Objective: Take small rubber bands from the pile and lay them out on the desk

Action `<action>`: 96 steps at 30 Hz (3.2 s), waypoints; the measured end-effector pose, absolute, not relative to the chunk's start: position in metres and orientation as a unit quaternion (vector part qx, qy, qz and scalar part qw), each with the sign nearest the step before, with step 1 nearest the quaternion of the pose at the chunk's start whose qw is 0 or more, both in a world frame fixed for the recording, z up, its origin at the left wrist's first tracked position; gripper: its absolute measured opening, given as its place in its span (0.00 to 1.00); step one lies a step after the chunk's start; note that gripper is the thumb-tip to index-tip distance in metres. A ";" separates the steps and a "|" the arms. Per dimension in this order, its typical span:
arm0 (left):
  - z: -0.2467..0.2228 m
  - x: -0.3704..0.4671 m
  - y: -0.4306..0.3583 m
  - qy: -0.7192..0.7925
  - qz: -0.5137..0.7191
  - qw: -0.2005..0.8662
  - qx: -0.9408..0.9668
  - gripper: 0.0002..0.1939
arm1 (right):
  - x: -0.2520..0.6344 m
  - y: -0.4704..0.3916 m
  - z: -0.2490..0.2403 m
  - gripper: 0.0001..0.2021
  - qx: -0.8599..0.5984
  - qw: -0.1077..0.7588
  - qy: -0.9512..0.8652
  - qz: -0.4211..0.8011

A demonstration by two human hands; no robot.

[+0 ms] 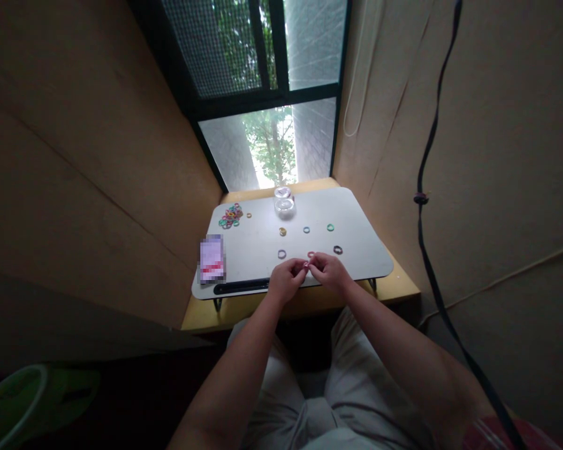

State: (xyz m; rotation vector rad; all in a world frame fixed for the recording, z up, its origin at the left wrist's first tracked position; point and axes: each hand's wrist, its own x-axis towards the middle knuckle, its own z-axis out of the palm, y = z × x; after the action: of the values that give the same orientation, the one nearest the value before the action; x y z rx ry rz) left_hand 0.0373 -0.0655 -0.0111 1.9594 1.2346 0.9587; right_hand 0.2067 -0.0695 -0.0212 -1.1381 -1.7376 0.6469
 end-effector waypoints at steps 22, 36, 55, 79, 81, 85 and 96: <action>-0.013 0.034 -0.060 0.443 0.366 0.400 0.714 0.16 | 0.209 -0.064 -0.023 0.11 -0.468 0.455 -0.701 0.286; -0.012 0.034 -0.060 0.446 0.333 0.381 0.739 0.18 | 0.210 -0.063 -0.026 0.08 -0.464 0.455 -0.701 0.293; -0.010 0.034 -0.064 0.451 0.350 0.359 0.739 0.16 | 0.209 -0.065 -0.025 0.05 -0.457 0.466 -0.699 0.292; -0.017 0.035 -0.063 0.467 0.373 0.356 0.719 0.10 | 0.210 -0.066 -0.019 0.06 -0.442 0.469 -0.701 0.306; -0.015 0.035 -0.063 0.467 0.377 0.354 0.717 0.10 | 0.211 -0.066 -0.019 0.07 -0.437 0.466 -0.705 0.309; -0.011 0.035 -0.061 0.454 0.401 0.371 0.704 0.10 | 0.212 -0.065 -0.021 0.06 -0.444 0.464 -0.702 0.307; 0.008 -0.017 0.000 0.596 0.411 0.335 0.603 0.16 | 0.213 -0.065 -0.024 0.06 -0.455 0.476 -0.683 0.316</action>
State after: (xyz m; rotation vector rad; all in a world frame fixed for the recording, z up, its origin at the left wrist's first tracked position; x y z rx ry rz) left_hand -0.0171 -0.0002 0.0082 1.5726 1.5544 1.0727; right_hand 0.2133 -0.0653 -0.0238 -1.1128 -1.6681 0.7711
